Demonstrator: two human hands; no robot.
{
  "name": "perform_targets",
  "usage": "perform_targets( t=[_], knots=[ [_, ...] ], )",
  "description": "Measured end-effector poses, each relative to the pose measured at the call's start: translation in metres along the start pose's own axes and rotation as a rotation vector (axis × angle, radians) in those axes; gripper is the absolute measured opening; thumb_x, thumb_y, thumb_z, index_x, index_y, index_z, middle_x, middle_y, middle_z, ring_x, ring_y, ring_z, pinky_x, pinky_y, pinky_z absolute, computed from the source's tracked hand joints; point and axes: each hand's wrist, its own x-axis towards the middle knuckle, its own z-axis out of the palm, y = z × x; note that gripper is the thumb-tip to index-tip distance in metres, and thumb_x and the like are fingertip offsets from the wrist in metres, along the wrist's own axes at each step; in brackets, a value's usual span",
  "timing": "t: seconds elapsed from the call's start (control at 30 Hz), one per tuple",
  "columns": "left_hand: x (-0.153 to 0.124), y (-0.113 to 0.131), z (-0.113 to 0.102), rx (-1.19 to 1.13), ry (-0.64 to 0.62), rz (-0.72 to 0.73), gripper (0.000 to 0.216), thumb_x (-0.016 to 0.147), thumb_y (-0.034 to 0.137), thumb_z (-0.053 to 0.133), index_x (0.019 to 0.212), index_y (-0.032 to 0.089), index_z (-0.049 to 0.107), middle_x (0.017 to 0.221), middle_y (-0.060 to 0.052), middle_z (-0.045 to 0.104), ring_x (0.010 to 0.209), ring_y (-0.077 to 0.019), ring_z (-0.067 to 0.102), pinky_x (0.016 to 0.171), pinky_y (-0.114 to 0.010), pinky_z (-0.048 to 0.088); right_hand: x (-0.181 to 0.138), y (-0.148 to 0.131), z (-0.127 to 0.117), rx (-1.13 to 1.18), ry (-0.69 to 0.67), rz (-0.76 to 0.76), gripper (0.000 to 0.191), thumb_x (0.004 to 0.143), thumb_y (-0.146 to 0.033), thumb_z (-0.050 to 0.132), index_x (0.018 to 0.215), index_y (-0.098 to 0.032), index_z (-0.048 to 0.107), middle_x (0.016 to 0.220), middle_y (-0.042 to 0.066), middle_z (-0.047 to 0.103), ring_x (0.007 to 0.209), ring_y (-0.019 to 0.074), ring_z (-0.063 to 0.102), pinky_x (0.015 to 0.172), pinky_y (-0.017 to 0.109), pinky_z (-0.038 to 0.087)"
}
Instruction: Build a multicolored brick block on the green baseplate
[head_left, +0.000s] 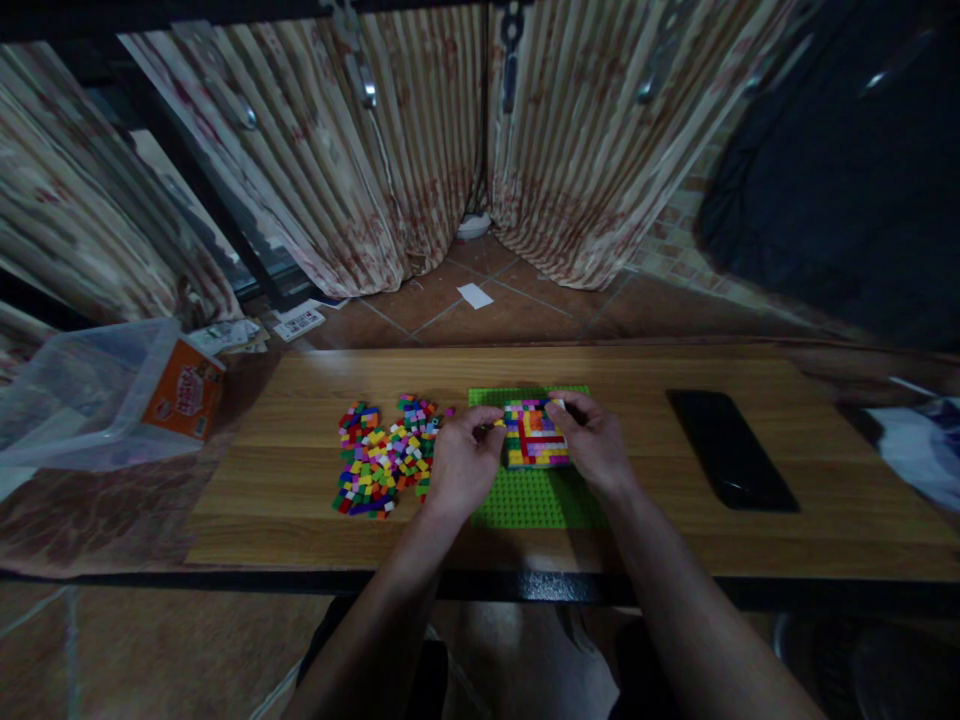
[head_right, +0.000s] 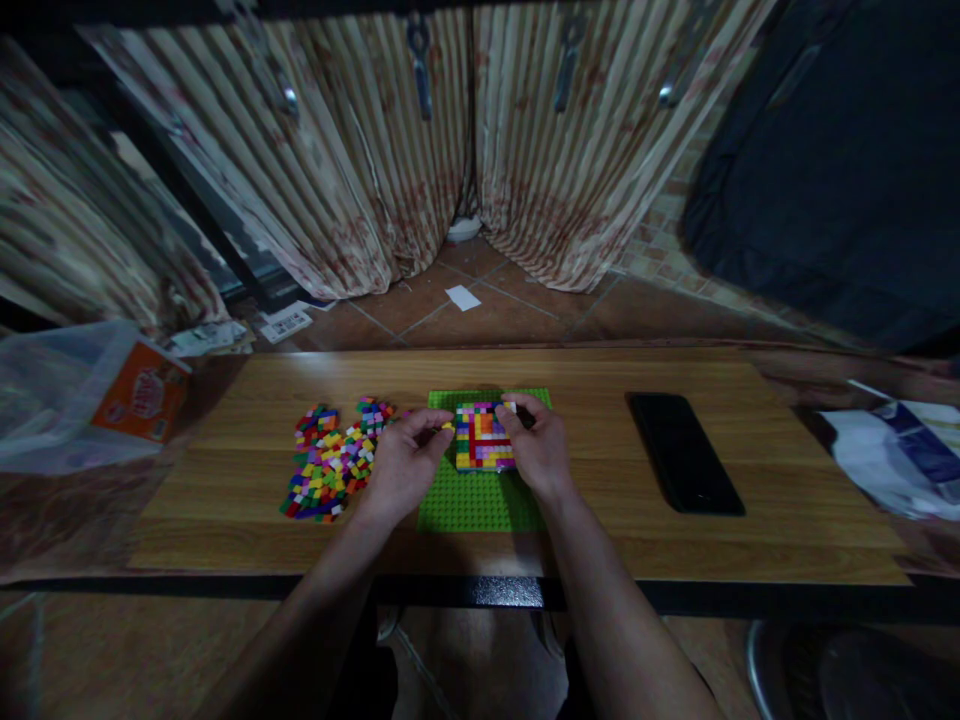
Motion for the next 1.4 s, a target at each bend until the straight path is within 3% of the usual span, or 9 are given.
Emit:
perform_targets(
  t=[0.5,0.73,1.27,1.4],
  knots=[
    [0.001,-0.004,0.002,0.006,-0.001,0.011,0.02,0.081,0.013,0.06,0.095,0.016,0.073,0.089,-0.006,0.076,0.077,-0.0161,0.069,0.073,-0.027,0.053,-0.004,-0.001,-0.003,-0.035,-0.061,0.023,0.043,0.075,-0.055,0.062,0.1,-0.021,0.071,0.095,0.006,0.074,0.083,0.023,0.066,0.074,0.038,0.052],
    [0.001,-0.007,0.003,0.023,-0.014,-0.017,0.02,0.081,0.015,0.06,0.097,0.017,0.073,0.089,-0.005,0.076,0.078,-0.017,0.07,0.074,-0.028,0.054,-0.004,-0.003,-0.007,0.114,-0.096,0.117,0.037,0.066,-0.041,0.065,0.098,-0.024,0.073,0.089,0.002,0.074,0.078,0.0214,0.065,0.07,0.035,0.05],
    [0.001,-0.008,0.004,-0.019,-0.013,-0.004,0.019,0.081,0.013,0.06,0.095,0.018,0.073,0.089,-0.005,0.076,0.079,-0.0171,0.07,0.075,-0.028,0.054,-0.003,0.002,-0.008,0.046,-0.104,0.065,0.034,0.069,-0.039,0.062,0.098,-0.024,0.071,0.085,0.0,0.072,0.07,0.0172,0.062,0.062,0.03,0.048],
    [0.001,-0.011,0.005,-0.014,-0.012,0.009,0.019,0.082,0.014,0.06,0.095,0.018,0.073,0.088,-0.004,0.076,0.078,-0.017,0.07,0.075,-0.028,0.054,-0.002,0.005,-0.005,0.017,-0.075,0.007,0.033,0.069,-0.039,0.06,0.096,-0.024,0.072,0.086,0.0,0.072,0.073,0.0179,0.063,0.067,0.031,0.05]
  ],
)
